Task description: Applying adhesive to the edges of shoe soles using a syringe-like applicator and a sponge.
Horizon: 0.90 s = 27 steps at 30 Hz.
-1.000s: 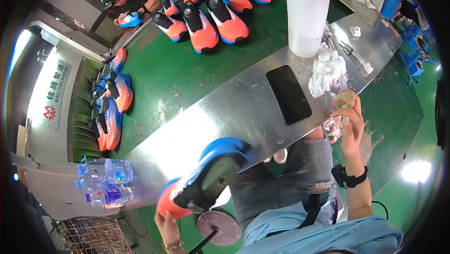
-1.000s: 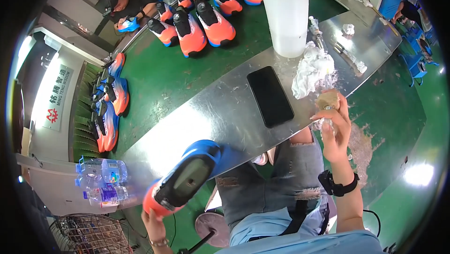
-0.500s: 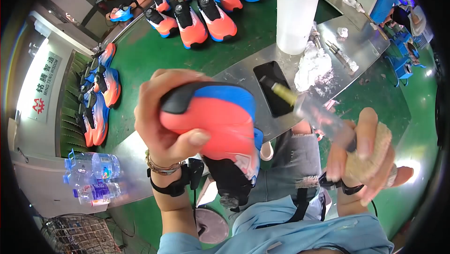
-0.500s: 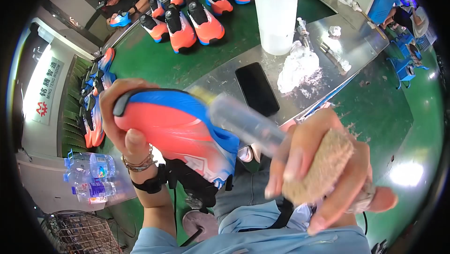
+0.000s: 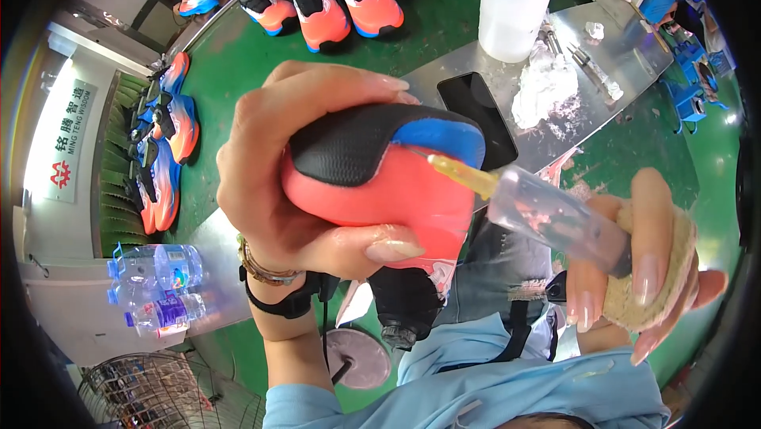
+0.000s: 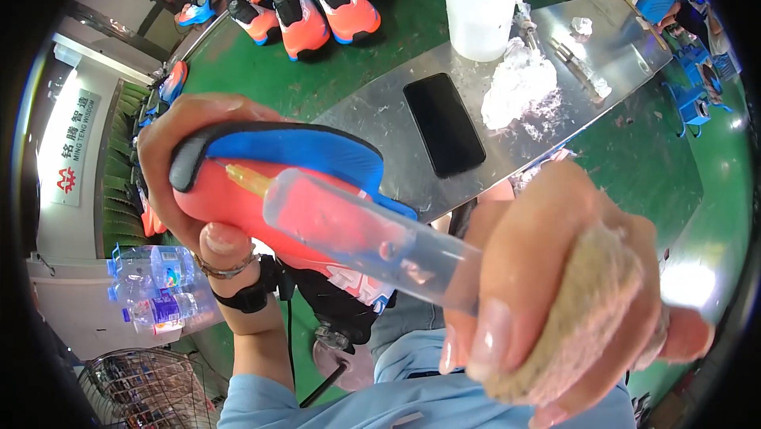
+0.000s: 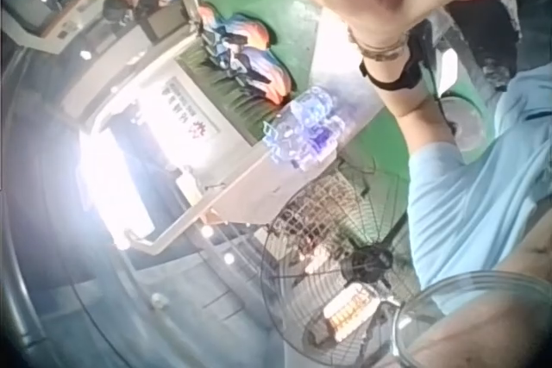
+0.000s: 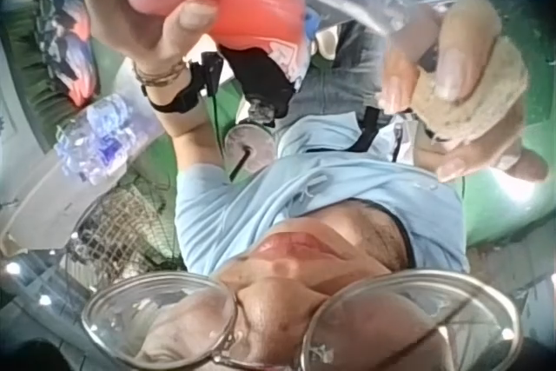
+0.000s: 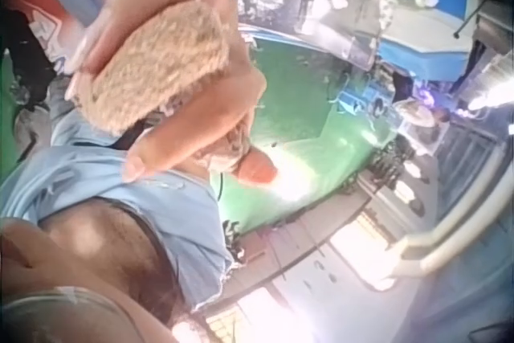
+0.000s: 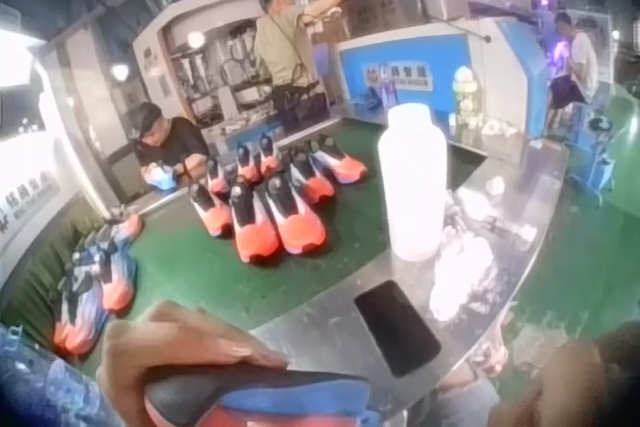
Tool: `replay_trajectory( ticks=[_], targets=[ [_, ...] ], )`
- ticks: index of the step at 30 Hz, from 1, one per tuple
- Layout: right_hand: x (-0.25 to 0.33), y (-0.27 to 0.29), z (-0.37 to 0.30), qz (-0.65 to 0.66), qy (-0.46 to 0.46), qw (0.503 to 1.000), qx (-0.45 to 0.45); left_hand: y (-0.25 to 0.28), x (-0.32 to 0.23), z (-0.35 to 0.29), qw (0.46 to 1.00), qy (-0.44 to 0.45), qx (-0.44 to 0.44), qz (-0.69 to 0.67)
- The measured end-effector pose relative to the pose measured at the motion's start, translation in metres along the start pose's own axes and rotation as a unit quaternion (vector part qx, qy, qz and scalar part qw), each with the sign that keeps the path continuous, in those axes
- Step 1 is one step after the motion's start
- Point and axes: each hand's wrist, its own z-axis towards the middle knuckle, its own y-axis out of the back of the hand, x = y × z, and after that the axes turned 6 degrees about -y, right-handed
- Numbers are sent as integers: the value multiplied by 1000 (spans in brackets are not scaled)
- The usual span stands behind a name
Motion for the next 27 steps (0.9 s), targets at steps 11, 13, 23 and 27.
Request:
replay_trajectory(
  ticks=[11,13,23,27],
  targets=[
    [-20,18,-9,0,0,1000,-15,6,11,-10,982,144,-89,80],
    [-26,22,-12,1,1,1000,-15,11,18,-15,980,151,-97,90],
    [-73,35,-33,3,6,994,-109,46,67,-72,949,132,-283,52],
    [-81,21,-43,14,-60,973,-222,59,79,-76,941,145,-294,84]
  ],
)
